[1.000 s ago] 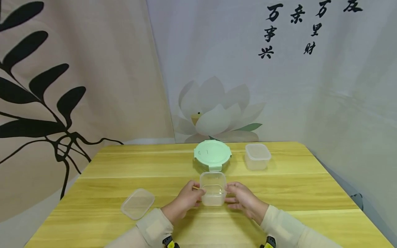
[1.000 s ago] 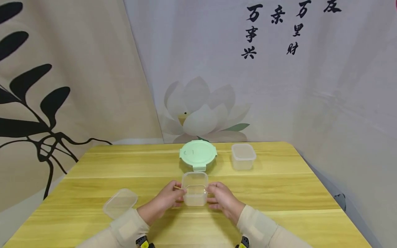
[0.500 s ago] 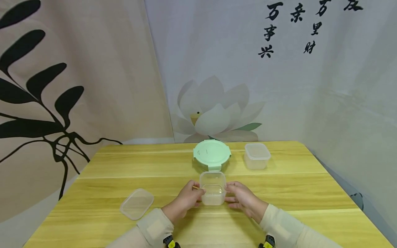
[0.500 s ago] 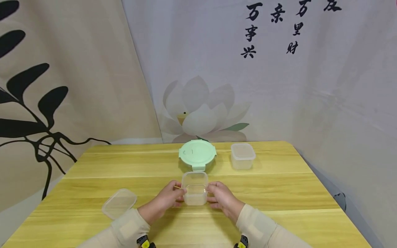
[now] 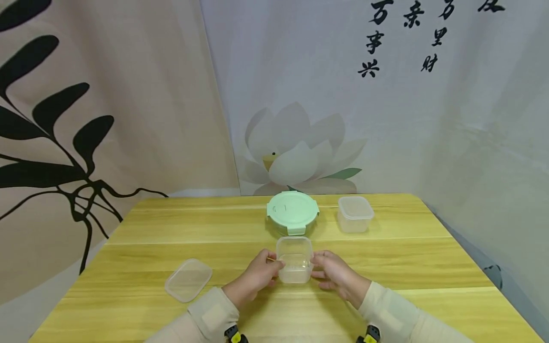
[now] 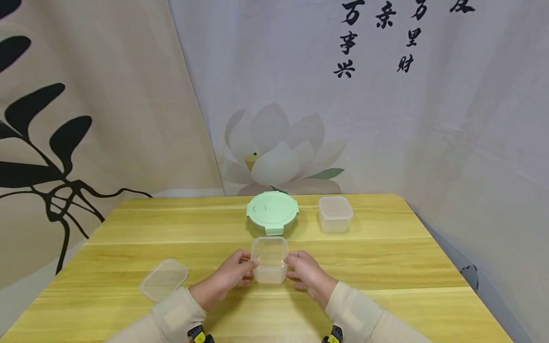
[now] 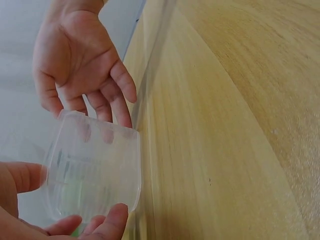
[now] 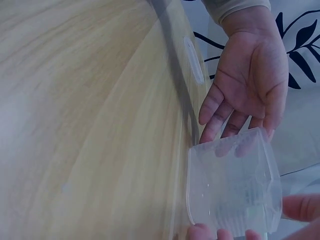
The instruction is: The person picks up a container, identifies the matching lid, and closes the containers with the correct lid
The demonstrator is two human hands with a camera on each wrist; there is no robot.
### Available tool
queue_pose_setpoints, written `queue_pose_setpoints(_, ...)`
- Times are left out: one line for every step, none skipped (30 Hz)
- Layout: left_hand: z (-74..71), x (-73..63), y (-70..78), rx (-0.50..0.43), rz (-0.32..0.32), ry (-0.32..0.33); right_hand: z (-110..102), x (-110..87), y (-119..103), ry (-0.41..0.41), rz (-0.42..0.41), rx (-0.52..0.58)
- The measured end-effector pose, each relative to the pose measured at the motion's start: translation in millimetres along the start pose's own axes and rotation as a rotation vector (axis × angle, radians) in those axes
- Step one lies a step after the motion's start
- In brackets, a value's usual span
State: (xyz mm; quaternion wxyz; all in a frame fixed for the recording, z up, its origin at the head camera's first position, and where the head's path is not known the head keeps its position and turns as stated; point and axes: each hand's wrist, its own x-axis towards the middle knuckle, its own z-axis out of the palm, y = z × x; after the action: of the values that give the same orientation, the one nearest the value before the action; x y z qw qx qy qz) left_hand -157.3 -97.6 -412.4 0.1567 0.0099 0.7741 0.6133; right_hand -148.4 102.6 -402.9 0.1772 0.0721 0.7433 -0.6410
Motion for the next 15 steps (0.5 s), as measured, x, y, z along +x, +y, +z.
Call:
queue_pose_setpoints(0.2, -0.5, 0.5, 0.002, 0.000, 0.002, -0.4, -0.3, 0.2, 0.000, 0.000, -0.005)
queue_pose_setpoints(0.5, -0.8, 0.8, 0.005, 0.001, 0.003, -0.8, -0.5, 0.3, -0.001, 0.000, -0.010)
queue_pose_setpoints(0.6, -1.1, 0.9, 0.007, 0.000, 0.004, -1.2, -0.6, 0.6, -0.001, 0.000, -0.014)
queue_pose_setpoints(0.6, -1.4, 1.1, 0.011, 0.000, 0.004, -1.7, -0.7, 0.8, -0.002, 0.001, -0.018)
queue_pose_setpoints(0.5, -1.5, 0.9, 0.015, -0.002, 0.003, -2.1, -0.6, 1.0, -0.001, 0.002, -0.023)
queue_pose_setpoints(0.4, -1.7, 0.7, 0.018, -0.003, 0.002, -2.6, -0.6, 1.3, 0.000, 0.003, -0.026)
queue_pose_setpoints(0.2, -1.9, 0.4, 0.022, -0.005, 0.000, -2.9, -0.6, 1.5, 0.001, 0.004, -0.028)
queue_pose_setpoints(0.0, -2.2, 0.3, 0.024, -0.006, -0.003, -3.1, -0.7, 1.7, 0.001, 0.004, -0.029)
queue_pose_setpoints(-0.2, -2.5, 0.1, 0.026, -0.008, -0.005, -3.3, -0.9, 1.9, 0.000, 0.005, -0.028)
queue_pose_setpoints(-0.3, -2.8, 0.0, 0.028, -0.010, -0.007, -3.3, -1.1, 2.1, -0.001, 0.005, -0.026)
queue_pose_setpoints(-0.5, -3.2, -0.1, 0.028, -0.012, -0.010, -3.4, -1.4, 2.3, -0.003, 0.005, -0.026)
queue_pose_setpoints(-0.6, -3.7, -0.1, 0.029, -0.013, -0.012, -3.4, -1.7, 2.5, -0.005, 0.004, -0.024)
queue_pose_setpoints(-0.6, -4.1, -0.1, 0.028, -0.014, -0.014, -3.4, -2.1, 2.6, -0.006, 0.003, -0.023)
queue_pose_setpoints(-0.6, -4.6, 0.2, 0.027, -0.014, -0.015, -3.4, -2.4, 2.9, -0.007, 0.002, -0.024)
queue_pose_setpoints(-0.5, -5.1, 0.3, 0.024, -0.014, -0.016, -3.4, -2.6, 3.1, -0.007, 0.000, -0.024)
